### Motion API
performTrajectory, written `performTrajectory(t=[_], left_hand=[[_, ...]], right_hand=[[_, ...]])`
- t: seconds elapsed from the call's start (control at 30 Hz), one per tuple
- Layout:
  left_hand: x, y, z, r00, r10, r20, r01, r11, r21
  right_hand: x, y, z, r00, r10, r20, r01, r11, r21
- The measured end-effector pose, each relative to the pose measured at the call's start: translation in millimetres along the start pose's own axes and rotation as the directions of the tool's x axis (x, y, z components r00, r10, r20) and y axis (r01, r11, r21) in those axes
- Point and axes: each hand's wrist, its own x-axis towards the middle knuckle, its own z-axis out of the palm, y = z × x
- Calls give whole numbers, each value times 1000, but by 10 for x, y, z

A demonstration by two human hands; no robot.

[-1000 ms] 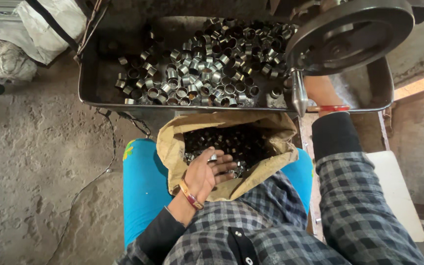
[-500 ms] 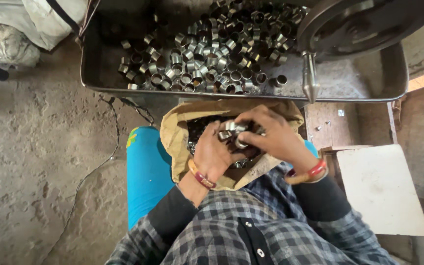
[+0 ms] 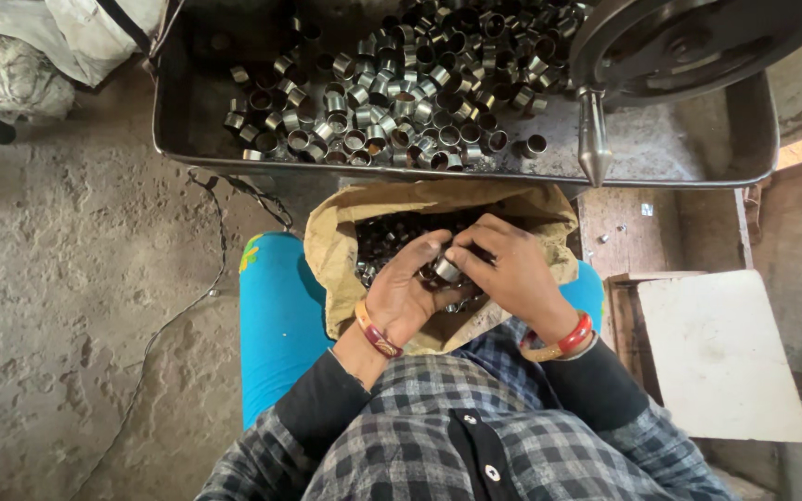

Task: The person operates a manual lever on a metalworking machine, then repeatedly picks small cylindrical metal parts from a tray and places them into a cloth bag. The person handles the parts by hand and transfers them in small batches.

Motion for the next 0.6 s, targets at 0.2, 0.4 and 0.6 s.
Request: performTrajectory(t=[0.2,0.4,0.6], left_hand=[[2,43,1,999,-33,21,34,999,-26],[-38,174,12,996,-59,-59,55,995,-78],[22,140,-20,917,388,-93,-14,263,965]], right_hand=[[-23,92,-42,985,98,-145,-61,968,243],[30,341,-454,884,420,-205,-217,757,616],[378,925,-972,897,105,-430,-97,994,41]])
